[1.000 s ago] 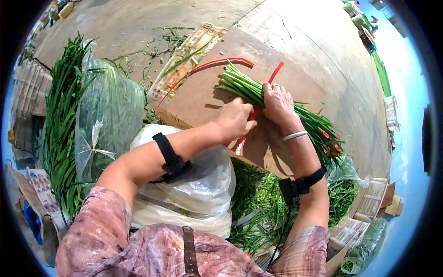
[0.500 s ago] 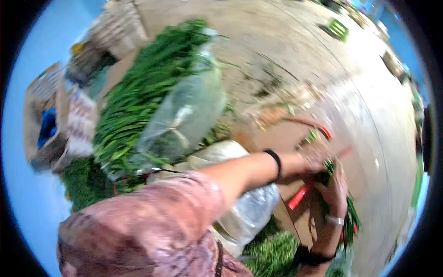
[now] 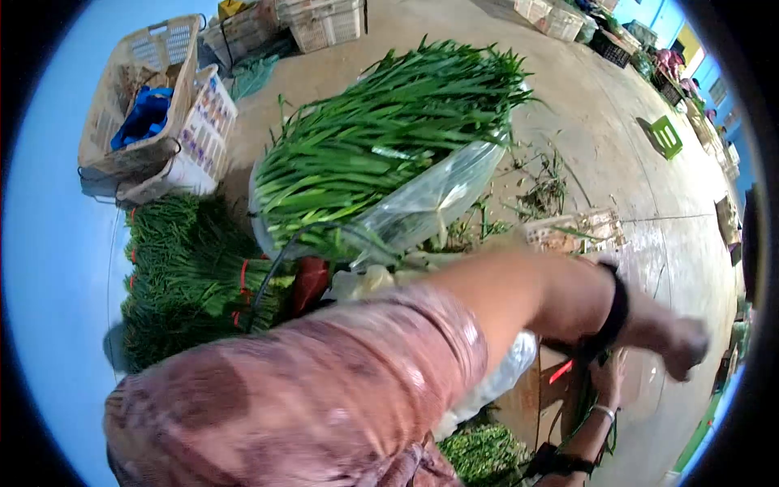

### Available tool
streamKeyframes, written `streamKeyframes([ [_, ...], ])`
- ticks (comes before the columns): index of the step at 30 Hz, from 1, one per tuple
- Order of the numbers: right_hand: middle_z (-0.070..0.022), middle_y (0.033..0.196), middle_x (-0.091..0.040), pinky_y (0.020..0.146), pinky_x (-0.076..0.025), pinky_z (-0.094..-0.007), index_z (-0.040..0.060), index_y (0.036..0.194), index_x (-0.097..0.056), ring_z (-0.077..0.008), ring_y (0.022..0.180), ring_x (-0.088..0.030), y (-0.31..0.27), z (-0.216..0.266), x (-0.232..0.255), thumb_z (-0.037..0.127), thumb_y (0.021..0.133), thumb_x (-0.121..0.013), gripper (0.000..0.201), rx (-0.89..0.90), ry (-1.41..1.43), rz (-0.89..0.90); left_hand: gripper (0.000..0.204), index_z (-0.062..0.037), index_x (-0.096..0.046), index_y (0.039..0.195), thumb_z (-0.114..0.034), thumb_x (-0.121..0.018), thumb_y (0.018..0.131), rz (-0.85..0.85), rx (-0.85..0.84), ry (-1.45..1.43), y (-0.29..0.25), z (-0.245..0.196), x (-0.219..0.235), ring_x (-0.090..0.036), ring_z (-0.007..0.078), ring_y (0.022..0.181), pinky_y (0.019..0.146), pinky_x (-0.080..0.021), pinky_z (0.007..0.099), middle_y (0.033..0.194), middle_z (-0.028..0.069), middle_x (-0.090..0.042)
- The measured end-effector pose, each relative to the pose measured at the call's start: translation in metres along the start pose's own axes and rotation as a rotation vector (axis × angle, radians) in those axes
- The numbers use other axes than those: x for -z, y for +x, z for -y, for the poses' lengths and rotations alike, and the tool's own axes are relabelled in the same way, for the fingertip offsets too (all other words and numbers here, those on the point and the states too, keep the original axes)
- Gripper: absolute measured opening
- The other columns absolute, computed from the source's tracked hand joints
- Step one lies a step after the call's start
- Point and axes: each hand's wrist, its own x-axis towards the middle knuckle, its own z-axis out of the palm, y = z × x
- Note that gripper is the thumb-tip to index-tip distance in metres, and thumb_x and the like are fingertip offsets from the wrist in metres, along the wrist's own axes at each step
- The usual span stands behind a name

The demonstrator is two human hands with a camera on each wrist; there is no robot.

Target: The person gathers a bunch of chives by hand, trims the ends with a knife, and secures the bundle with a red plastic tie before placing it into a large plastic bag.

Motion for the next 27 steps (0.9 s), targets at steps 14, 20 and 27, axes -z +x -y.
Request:
streamKeyframes([
  [14, -0.0267, 0.109, -0.061, 0.085, -0.050, -0.0356, -0.0097, 0.116, -0.055, -0.0297, 0.101, -0.062, -0.081, 0.299, 0.068, 0.031, 0.081, -0.068, 0.055, 0.777, 0.962, -0.157, 0.026, 0.0027, -0.062, 0.099, -0.017, -0.062, 0.082, 0.194, 0.510, 0.299, -0.295, -0.092, 0.378, -0.062, 0.0256, 0.082, 0.075, -0.048, 0.0360, 0.090, 0.0155, -0.062],
  [20, -0.0233, 0.091, -0.067, 0.075, -0.052, -0.0384, -0.0104, 0.104, -0.061, -0.0296, 0.086, -0.066, -0.048, 0.385, 0.031, 0.033, 0.082, -0.065, 0.049, 0.645, 1.108, -0.062, 0.031, 0.0021, -0.058, 0.106, -0.004, -0.065, 0.077, 0.030, 0.756, 0.047, -0.457, -0.158, 0.302, -0.057, 0.0336, 0.105, 0.089, -0.047, 0.0382, 0.111, 0.0188, -0.058],
  [27, -0.0218, 0.087, -0.066, 0.073, -0.051, -0.0447, 0.0013, 0.086, -0.065, -0.0383, 0.081, -0.064, -0.039, 0.345, 0.007, 0.020, 0.084, -0.055, 0.022, 0.542, 0.453, -0.192, 0.030, -0.0016, -0.065, 0.094, -0.030, -0.063, 0.088, -0.491, 1.669, -0.872, -0.529, -0.164, 0.234, -0.063, 0.0122, 0.082, 0.065, -0.049, 0.0254, 0.090, 0.0072, -0.067],
])
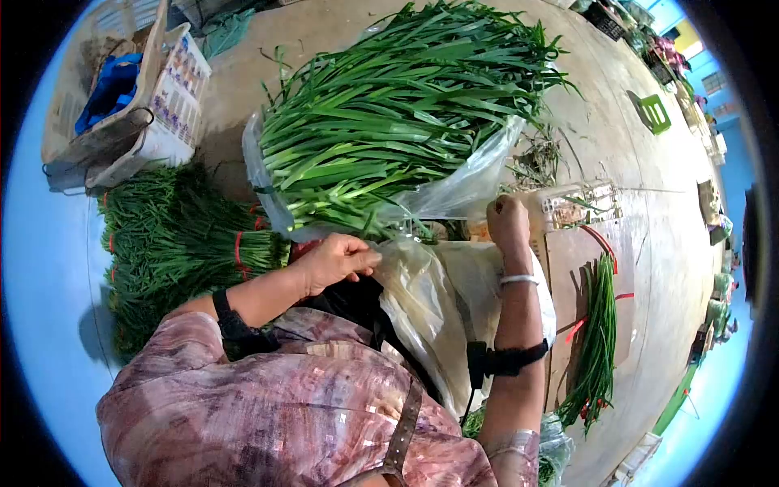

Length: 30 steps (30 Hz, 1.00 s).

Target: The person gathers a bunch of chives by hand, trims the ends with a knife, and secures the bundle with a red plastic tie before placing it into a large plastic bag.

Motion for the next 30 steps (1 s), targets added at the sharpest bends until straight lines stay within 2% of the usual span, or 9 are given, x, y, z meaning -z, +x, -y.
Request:
streamKeyframes([
  [5, -0.0219, 0.096, -0.065, 0.076, -0.051, -0.0461, 0.0042, 0.093, -0.064, -0.0392, 0.088, -0.063, 0.013, 0.011, -0.020, 0.022, 0.084, -0.054, 0.022, 0.004, -0.124, 0.007, 0.027, -0.0007, -0.065, 0.092, -0.027, -0.066, 0.085, 0.075, 0.050, 0.078, -0.011, -0.022, 0.004, -0.062, 0.0113, 0.075, 0.063, -0.048, 0.0253, 0.090, 0.0061, -0.066],
  [8, -0.0207, 0.096, -0.065, 0.076, -0.051, -0.0463, 0.0063, 0.093, -0.064, -0.0389, 0.090, -0.063, 0.017, -0.001, -0.029, 0.021, 0.084, -0.054, 0.020, -0.020, -0.200, 0.138, 0.016, 0.0018, -0.062, 0.092, -0.006, -0.069, 0.080, -0.157, -0.481, 0.505, -0.032, -0.045, -0.012, -0.063, 0.0141, 0.081, 0.066, -0.050, 0.0261, 0.092, 0.0083, -0.065],
  [12, -0.0197, 0.096, -0.066, 0.077, -0.051, -0.0461, 0.0073, 0.095, -0.064, -0.0374, 0.091, -0.063, 0.035, -0.011, -0.041, 0.020, 0.085, -0.051, 0.021, 0.112, -0.238, 0.232, 0.018, 0.0021, -0.061, 0.101, -0.004, -0.063, 0.084, -0.270, -0.709, 0.725, -0.015, 0.003, -0.002, -0.061, 0.0132, 0.083, 0.072, -0.052, 0.0290, 0.093, 0.0085, -0.064],
  [13, -0.0193, 0.096, -0.066, 0.077, -0.051, -0.0460, 0.0073, 0.096, -0.064, -0.0368, 0.091, -0.064, 0.038, -0.014, -0.048, 0.020, 0.086, -0.050, 0.021, 0.152, -0.245, 0.254, 0.018, 0.0021, -0.061, 0.101, -0.004, -0.063, 0.084, -0.263, -0.702, 0.727, -0.014, 0.018, 0.007, -0.061, 0.0132, 0.083, 0.072, -0.052, 0.0290, 0.093, 0.0085, -0.064],
  [15, -0.0190, 0.096, -0.066, 0.077, -0.051, -0.0460, 0.0075, 0.096, -0.064, -0.0363, 0.091, -0.064, 0.044, -0.012, -0.057, 0.019, 0.086, -0.050, 0.021, 0.111, -0.228, 0.302, 0.024, 0.0015, -0.059, 0.109, -0.007, -0.060, 0.087, -0.105, -0.200, 0.517, -0.014, 0.044, 0.021, -0.062, 0.0149, 0.085, 0.070, -0.052, 0.0299, 0.098, 0.0063, -0.064],
  [17, -0.0187, 0.096, -0.066, 0.077, -0.051, -0.0459, 0.0077, 0.097, -0.063, -0.0357, 0.091, -0.064, 0.045, -0.009, -0.066, 0.019, 0.086, -0.049, 0.021, 0.072, -0.215, 0.345, 0.023, -0.0038, -0.063, 0.106, -0.020, -0.061, 0.089, -0.207, 0.173, -0.273, -0.011, 0.044, 0.022, -0.059, 0.0102, 0.083, 0.072, -0.050, 0.0255, 0.094, 0.0050, -0.064],
  [25, -0.0178, 0.096, -0.067, 0.077, -0.051, -0.0400, 0.0019, 0.098, -0.065, -0.0313, 0.089, -0.065, 0.052, -0.014, -0.038, 0.042, 0.076, -0.070, 0.046, 0.040, -0.021, 0.277, 0.025, -0.0056, -0.059, 0.105, -0.025, -0.059, 0.089, -0.124, 0.035, -0.723, 0.010, 0.063, 0.028, -0.059, 0.0162, 0.084, 0.068, -0.047, 0.0292, 0.102, 0.0083, -0.064],
  [26, -0.0192, 0.097, -0.067, 0.076, -0.051, -0.0399, 0.0021, 0.102, -0.065, -0.0313, 0.088, -0.065, 0.050, -0.035, -0.029, 0.040, 0.076, -0.072, 0.047, 0.075, 0.259, 0.259, 0.025, -0.0058, -0.059, 0.104, -0.026, -0.059, 0.088, -0.133, 0.007, -0.744, 0.010, 0.067, 0.028, -0.059, 0.0143, 0.079, 0.063, -0.046, 0.0275, 0.095, 0.0072, -0.065],
  [30, -0.0166, 0.086, -0.067, 0.066, -0.052, -0.0404, 0.0045, 0.098, -0.064, -0.0303, 0.078, -0.066, 0.006, -0.007, 0.028, 0.022, 0.078, -0.069, 0.027, 0.122, -0.023, -0.015, 0.024, -0.0069, -0.060, 0.096, -0.030, -0.059, 0.088, -0.356, 0.000, -0.620, 0.013, 0.055, 0.013, -0.055, 0.0108, 0.064, 0.054, -0.042, 0.0226, 0.077, 0.0031, -0.061],
])
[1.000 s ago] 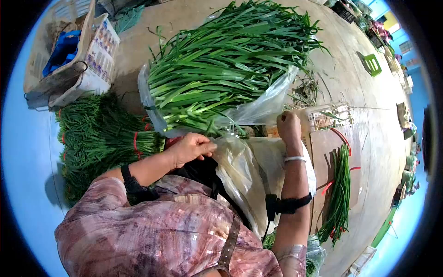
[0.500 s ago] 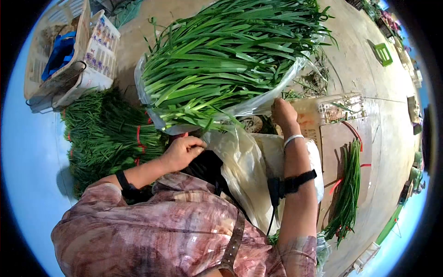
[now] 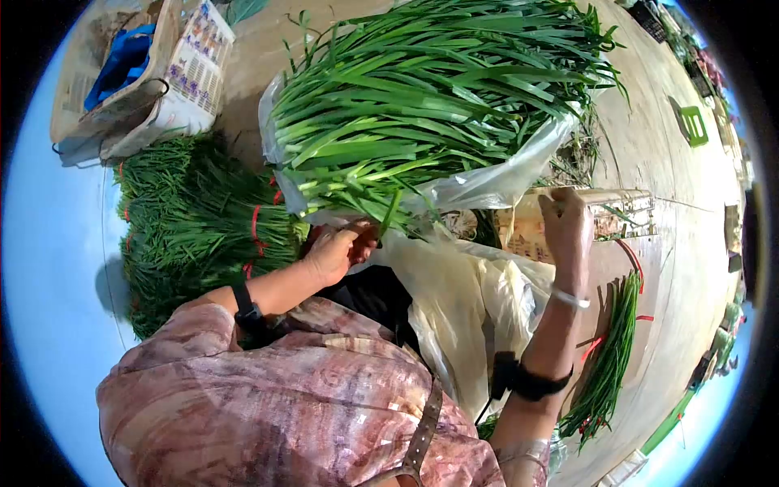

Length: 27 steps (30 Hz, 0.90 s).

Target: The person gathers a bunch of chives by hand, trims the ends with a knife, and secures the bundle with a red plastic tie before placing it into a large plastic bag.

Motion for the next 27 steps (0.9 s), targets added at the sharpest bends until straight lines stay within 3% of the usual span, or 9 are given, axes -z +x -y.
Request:
streamKeyframes([
  [5, -0.0180, 0.079, -0.066, 0.067, -0.051, -0.0419, 0.0030, 0.092, -0.064, -0.0328, 0.072, -0.065, -0.058, 0.112, -0.008, 0.028, 0.077, -0.068, 0.029, 0.256, 0.229, 0.222, 0.023, -0.0075, -0.060, 0.091, -0.030, -0.058, 0.088, 0.057, 0.148, -0.136, 0.013, -0.006, -0.012, -0.050, 0.0100, 0.058, 0.051, -0.038, 0.0231, 0.073, 0.0010, -0.058],
  [7, -0.0195, 0.078, -0.065, 0.067, -0.050, -0.0423, 0.0006, 0.090, -0.064, -0.0338, 0.072, -0.065, -0.061, 0.114, -0.030, 0.028, 0.078, -0.067, 0.030, 0.249, 0.160, 0.072, 0.022, -0.0093, -0.059, 0.088, -0.031, -0.058, 0.088, 0.151, 0.259, -0.183, 0.017, -0.003, -0.020, -0.049, 0.0097, 0.058, 0.051, -0.037, 0.0234, 0.071, -0.0002, -0.056],
  [9, -0.0211, 0.077, -0.065, 0.067, -0.050, -0.0426, -0.0017, 0.088, -0.064, -0.0348, 0.071, -0.064, -0.056, 0.106, -0.054, 0.029, 0.079, -0.067, 0.032, 0.242, 0.091, -0.076, 0.018, -0.0109, -0.058, 0.086, -0.028, -0.057, 0.089, 0.036, 0.301, -0.238, 0.020, 0.002, -0.038, -0.048, 0.0100, 0.059, 0.051, -0.038, 0.0241, 0.070, -0.0006, -0.056],
  [12, -0.0114, 0.066, -0.061, 0.060, -0.045, -0.0341, -0.0073, 0.085, -0.063, -0.0184, 0.060, -0.054, -0.037, 0.090, -0.067, 0.027, 0.085, -0.063, 0.034, 0.008, 0.352, 0.353, 0.009, -0.0134, -0.058, 0.083, -0.022, -0.059, 0.087, 0.018, 0.229, -0.224, 0.017, -0.001, -0.055, -0.048, 0.0096, 0.058, 0.051, -0.037, 0.0238, 0.070, -0.0023, -0.056],
  [15, -0.0049, 0.065, -0.057, 0.059, -0.043, -0.0309, -0.0084, 0.084, -0.062, -0.0130, 0.062, -0.048, -0.039, 0.083, -0.093, 0.027, 0.086, -0.062, 0.036, -0.012, 0.696, 0.324, 0.008, -0.0126, -0.060, 0.083, -0.021, -0.060, 0.085, 0.055, 0.170, -0.129, 0.028, 0.017, -0.047, -0.047, 0.0091, 0.058, 0.052, -0.036, 0.0221, 0.070, -0.0029, -0.055],
  [17, -0.0142, 0.072, -0.064, 0.060, -0.047, -0.0352, -0.0106, 0.083, -0.062, -0.0166, 0.064, -0.056, -0.043, 0.091, -0.091, 0.027, 0.084, -0.065, 0.038, -0.146, 0.694, 0.367, 0.007, -0.0107, -0.062, 0.085, -0.018, -0.059, 0.085, -0.006, 0.151, -0.079, 0.038, 0.027, -0.033, -0.046, 0.0081, 0.059, 0.053, -0.036, 0.0226, 0.070, -0.0033, -0.055],
  [19, -0.0098, 0.072, -0.064, 0.059, -0.046, -0.0294, -0.0096, 0.084, -0.063, -0.0136, 0.064, -0.056, -0.047, 0.095, -0.091, 0.022, 0.083, -0.068, 0.032, -0.381, 1.063, 0.320, 0.008, -0.0104, -0.064, 0.088, -0.014, -0.058, 0.085, 0.160, -0.212, 0.274, 0.042, 0.033, -0.023, -0.047, 0.0065, 0.062, 0.055, -0.037, 0.0229, 0.072, -0.0045, -0.056],
  [23, -0.0077, 0.073, -0.063, 0.058, -0.045, -0.0253, -0.0080, 0.086, -0.064, -0.0104, 0.064, -0.056, -0.048, 0.097, -0.092, 0.016, 0.082, -0.068, 0.025, -0.408, 1.130, 0.224, 0.012, -0.0072, -0.066, 0.091, -0.009, -0.060, 0.081, 0.177, -0.172, 0.089, 0.018, 0.020, -0.026, -0.051, 0.0063, 0.067, 0.061, -0.040, 0.0214, 0.077, -0.0029, -0.060],
  [27, -0.0078, 0.079, -0.066, 0.065, -0.046, -0.0272, -0.0064, 0.089, -0.065, -0.0121, 0.070, -0.057, -0.050, 0.090, -0.095, 0.014, 0.081, -0.067, 0.022, -0.341, 0.821, 0.294, 0.013, -0.0051, -0.066, 0.091, -0.006, -0.058, 0.080, 0.176, 0.022, -0.069, 0.031, 0.023, -0.003, -0.054, 0.0081, 0.068, 0.064, -0.043, 0.0221, 0.082, -0.0006, -0.063],
])
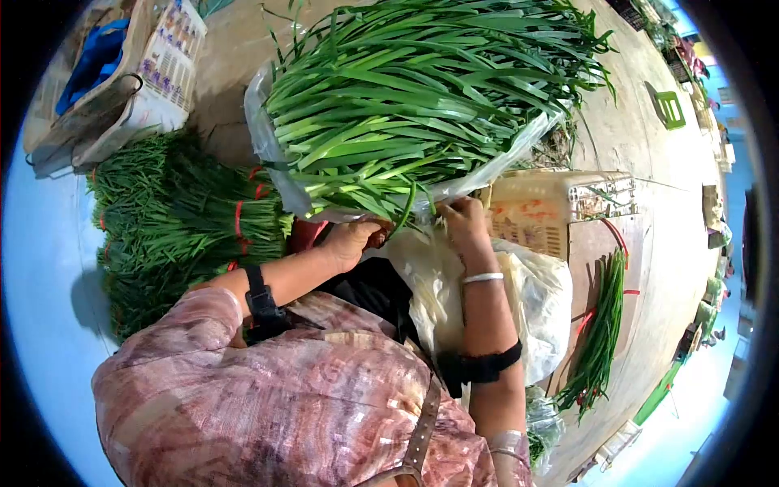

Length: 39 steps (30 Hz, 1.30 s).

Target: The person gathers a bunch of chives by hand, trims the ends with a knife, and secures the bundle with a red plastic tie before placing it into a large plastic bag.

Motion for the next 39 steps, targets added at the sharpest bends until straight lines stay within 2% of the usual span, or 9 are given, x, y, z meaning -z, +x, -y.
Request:
streamKeyframes([
  [4, -0.0093, 0.078, -0.066, 0.066, -0.046, -0.0294, -0.0044, 0.089, -0.066, -0.0131, 0.070, -0.057, 0.023, -0.007, -0.001, 0.007, 0.082, -0.063, 0.014, 0.262, 0.018, 0.144, 0.012, -0.0054, -0.065, 0.088, -0.010, -0.056, 0.084, -0.048, -0.402, 0.291, 0.006, 0.013, 0.001, -0.053, 0.0088, 0.067, 0.062, -0.043, 0.0223, 0.079, 0.0011, -0.062],
  [8, -0.0087, 0.079, -0.068, 0.065, -0.048, -0.0311, -0.0020, 0.091, -0.067, -0.0145, 0.071, -0.062, 0.021, -0.012, 0.004, 0.009, 0.080, -0.066, 0.016, 0.257, 0.033, 0.158, 0.012, -0.0050, -0.063, 0.083, -0.012, -0.054, 0.086, -0.014, -0.250, 0.213, 0.010, 0.009, 0.003, -0.051, 0.0105, 0.066, 0.061, -0.043, 0.0252, 0.075, -0.0004, -0.059],
  [11, -0.0123, 0.083, -0.068, 0.068, -0.050, -0.0338, -0.0007, 0.095, -0.066, -0.0210, 0.075, -0.064, -0.001, 0.006, 0.025, 0.013, 0.076, -0.071, 0.023, 0.285, -0.613, -0.076, 0.020, -0.0053, -0.061, 0.080, -0.019, -0.050, 0.091, -0.055, -0.350, 0.234, 0.015, 0.015, 0.013, -0.049, 0.0116, 0.064, 0.060, -0.042, 0.0277, 0.071, -0.0008, -0.056],
  [14, -0.0132, 0.086, -0.067, 0.071, -0.051, -0.0361, 0.0012, 0.099, -0.065, -0.0251, 0.079, -0.064, -0.039, 0.038, 0.027, 0.020, 0.074, -0.073, 0.032, 0.516, -0.798, -0.259, 0.028, -0.0068, -0.061, 0.083, -0.026, -0.043, 0.095, -0.192, -0.790, 1.259, 0.026, 0.024, 0.022, -0.056, 0.0195, 0.078, 0.070, -0.043, 0.0342, 0.080, 0.0034, -0.062],
  [15, -0.0128, 0.088, -0.066, 0.071, -0.051, -0.0373, 0.0023, 0.101, -0.064, -0.0268, 0.080, -0.064, -0.050, 0.045, 0.022, 0.024, 0.073, -0.075, 0.037, 0.642, -0.733, -0.286, 0.022, -0.0069, -0.059, 0.093, -0.023, -0.043, 0.094, -0.144, -0.345, 1.064, 0.027, 0.023, 0.023, -0.057, 0.0230, 0.086, 0.075, -0.043, 0.0381, 0.090, 0.0036, -0.063],
  [20, -0.0181, 0.111, -0.052, 0.087, -0.041, -0.0448, -0.0010, 0.113, -0.046, -0.0359, 0.104, -0.049, -0.049, 0.046, -0.055, 0.035, 0.060, -0.082, 0.074, 0.657, -0.902, -0.208, 0.021, -0.0039, -0.055, 0.105, -0.014, -0.044, 0.090, -0.173, -0.237, 0.125, 0.000, 0.013, 0.003, -0.057, 0.0210, 0.088, 0.077, -0.045, 0.0342, 0.095, 0.0071, -0.062],
  [26, -0.0154, 0.094, -0.059, 0.070, -0.048, -0.0403, -0.0003, 0.103, -0.053, -0.0324, 0.083, -0.059, -0.027, 0.041, -0.040, 0.023, 0.068, -0.077, 0.047, 0.773, -0.945, -0.156, 0.019, -0.0037, -0.054, 0.103, -0.017, -0.045, 0.093, 0.161, -0.180, -0.499, 0.056, 0.048, 0.047, -0.054, 0.0206, 0.085, 0.075, -0.046, 0.0323, 0.096, 0.0051, -0.059],
  [35, -0.0073, 0.088, -0.068, 0.066, -0.049, -0.0255, -0.0017, 0.107, -0.064, -0.0112, 0.074, -0.063, -0.023, 0.051, 0.016, -0.001, 0.083, -0.057, 0.025, 0.530, -0.224, 0.142, 0.024, -0.0038, -0.061, 0.094, -0.018, -0.042, 0.097, 0.045, -0.430, 1.066, 0.016, 0.016, 0.026, -0.057, 0.0145, 0.070, 0.061, -0.047, 0.0276, 0.079, 0.0054, -0.062],
  [39, -0.0146, 0.087, -0.067, 0.065, -0.051, -0.0338, 0.0048, 0.100, -0.065, -0.0283, 0.076, -0.066, -0.027, 0.090, 0.026, 0.004, 0.081, -0.061, 0.020, 0.833, -0.820, -0.116, 0.023, -0.0056, -0.062, 0.103, -0.018, -0.044, 0.097, 0.080, -0.051, 0.638, 0.020, 0.010, 0.023, -0.060, 0.0147, 0.075, 0.059, -0.047, 0.0275, 0.086, 0.0051, -0.062],
])
